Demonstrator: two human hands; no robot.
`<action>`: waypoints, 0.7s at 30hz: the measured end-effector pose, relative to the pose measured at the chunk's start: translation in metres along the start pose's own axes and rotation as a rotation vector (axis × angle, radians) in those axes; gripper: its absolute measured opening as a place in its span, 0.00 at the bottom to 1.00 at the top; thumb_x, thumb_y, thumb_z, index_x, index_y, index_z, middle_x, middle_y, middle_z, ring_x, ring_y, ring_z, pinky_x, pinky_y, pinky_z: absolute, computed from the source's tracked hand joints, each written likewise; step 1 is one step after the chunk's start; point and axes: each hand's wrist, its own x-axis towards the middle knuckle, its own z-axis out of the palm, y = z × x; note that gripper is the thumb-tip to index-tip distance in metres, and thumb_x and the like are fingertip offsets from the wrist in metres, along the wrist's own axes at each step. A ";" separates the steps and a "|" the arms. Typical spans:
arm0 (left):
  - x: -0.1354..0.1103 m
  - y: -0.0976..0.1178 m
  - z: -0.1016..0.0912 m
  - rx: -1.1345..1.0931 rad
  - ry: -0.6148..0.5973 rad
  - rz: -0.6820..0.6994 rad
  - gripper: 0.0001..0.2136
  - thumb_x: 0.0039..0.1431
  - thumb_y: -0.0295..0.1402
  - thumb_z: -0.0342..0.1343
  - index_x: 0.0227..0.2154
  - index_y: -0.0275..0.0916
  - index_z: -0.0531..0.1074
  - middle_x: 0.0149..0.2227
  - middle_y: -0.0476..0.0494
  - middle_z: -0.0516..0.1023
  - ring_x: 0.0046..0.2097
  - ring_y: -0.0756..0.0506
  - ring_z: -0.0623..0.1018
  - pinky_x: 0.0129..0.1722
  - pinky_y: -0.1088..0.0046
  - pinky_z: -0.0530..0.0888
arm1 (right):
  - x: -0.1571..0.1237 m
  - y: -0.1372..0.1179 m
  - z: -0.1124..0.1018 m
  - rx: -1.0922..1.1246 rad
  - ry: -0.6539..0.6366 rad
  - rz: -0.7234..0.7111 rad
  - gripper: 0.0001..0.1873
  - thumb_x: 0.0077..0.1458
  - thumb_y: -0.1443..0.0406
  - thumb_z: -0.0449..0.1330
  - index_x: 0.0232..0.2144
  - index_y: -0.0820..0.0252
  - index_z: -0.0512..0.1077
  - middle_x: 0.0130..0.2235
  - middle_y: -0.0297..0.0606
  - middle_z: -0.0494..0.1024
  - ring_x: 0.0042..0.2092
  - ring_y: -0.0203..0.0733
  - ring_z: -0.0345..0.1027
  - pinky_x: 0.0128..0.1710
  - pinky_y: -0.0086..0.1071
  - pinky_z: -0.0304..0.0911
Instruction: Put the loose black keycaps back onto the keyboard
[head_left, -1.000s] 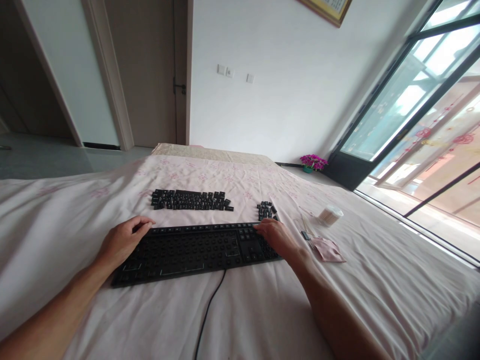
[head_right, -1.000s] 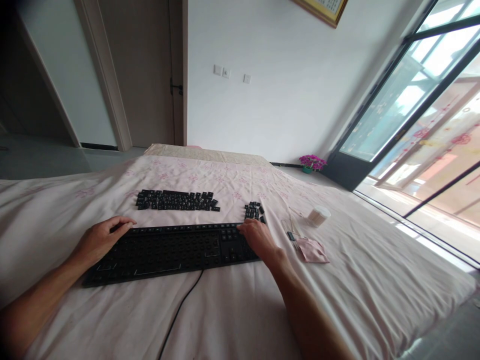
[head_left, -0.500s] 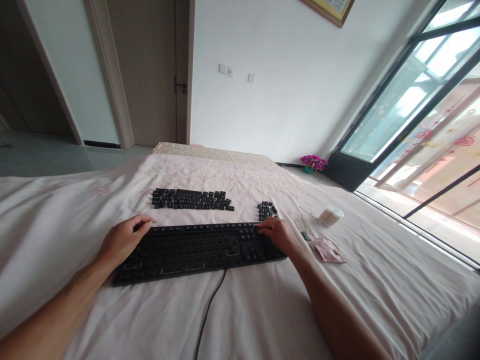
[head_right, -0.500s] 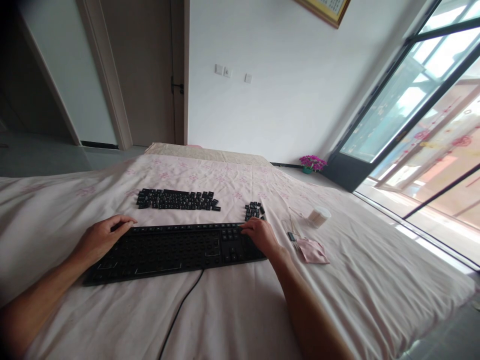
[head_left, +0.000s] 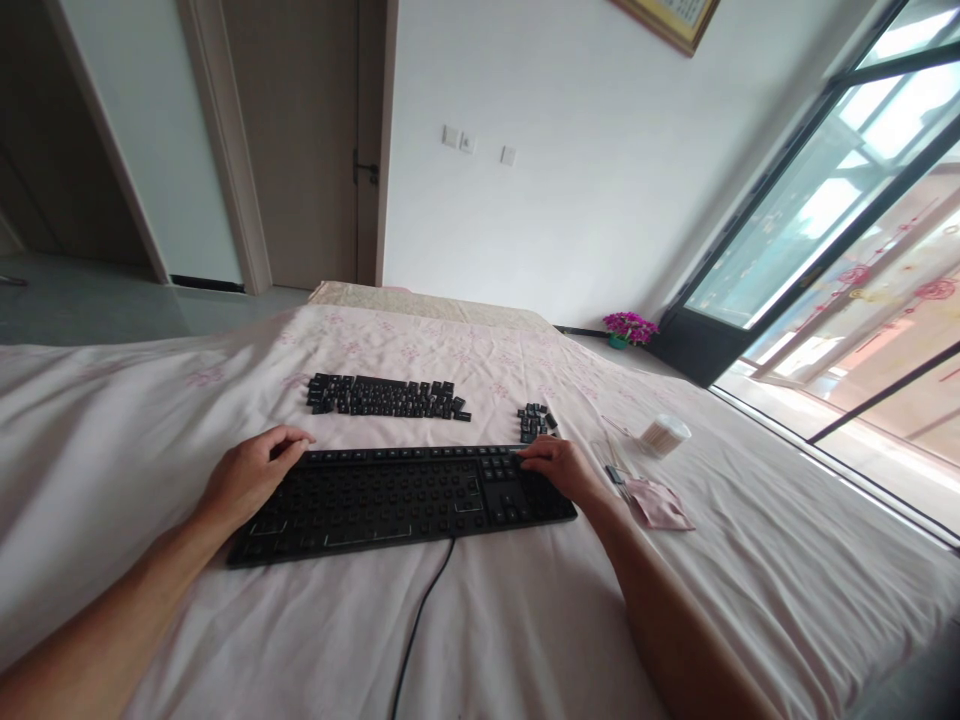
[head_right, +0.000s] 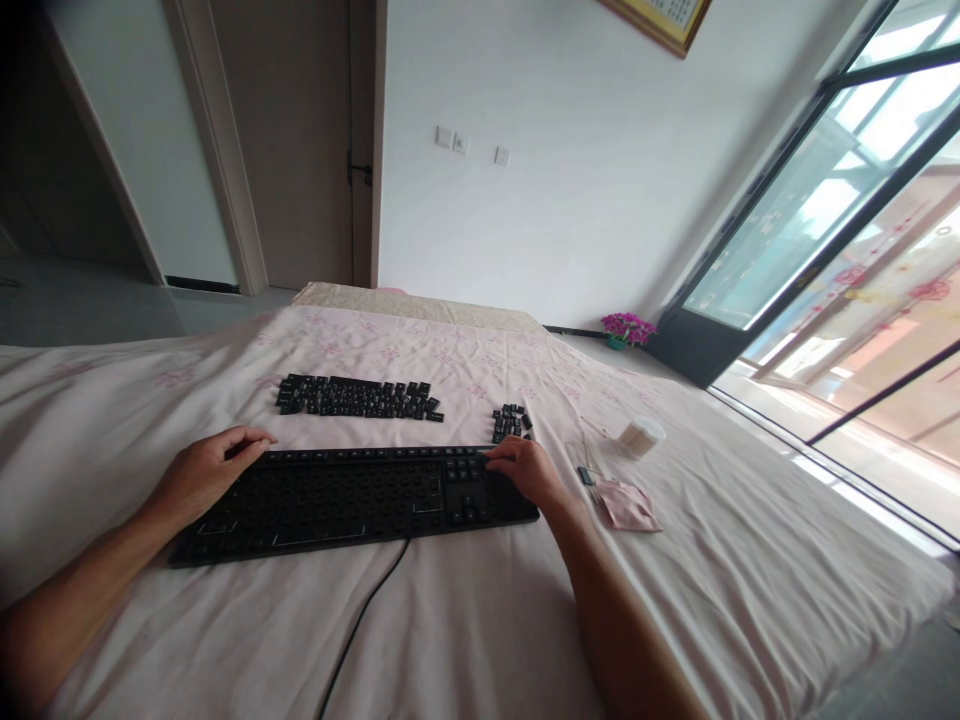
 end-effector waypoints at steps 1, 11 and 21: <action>0.000 0.000 0.000 0.001 0.001 0.002 0.16 0.56 0.48 0.48 0.39 0.47 0.74 0.40 0.53 0.79 0.41 0.45 0.76 0.39 0.74 0.67 | 0.000 0.001 0.000 0.004 -0.003 -0.009 0.10 0.50 0.60 0.63 0.34 0.55 0.80 0.35 0.35 0.77 0.38 0.40 0.70 0.41 0.32 0.62; -0.002 0.004 -0.002 -0.004 0.011 0.005 0.16 0.56 0.47 0.48 0.38 0.47 0.75 0.41 0.54 0.79 0.42 0.46 0.76 0.39 0.76 0.66 | -0.007 -0.031 -0.009 -0.311 -0.075 -0.182 0.10 0.58 0.62 0.56 0.33 0.55 0.78 0.34 0.35 0.74 0.35 0.37 0.67 0.37 0.29 0.59; -0.002 0.003 -0.002 0.002 0.019 -0.011 0.16 0.55 0.47 0.48 0.38 0.47 0.75 0.39 0.54 0.80 0.41 0.46 0.77 0.38 0.75 0.67 | -0.019 -0.065 -0.009 -0.647 -0.139 -0.224 0.14 0.60 0.71 0.49 0.31 0.58 0.74 0.32 0.36 0.72 0.32 0.35 0.64 0.31 0.27 0.52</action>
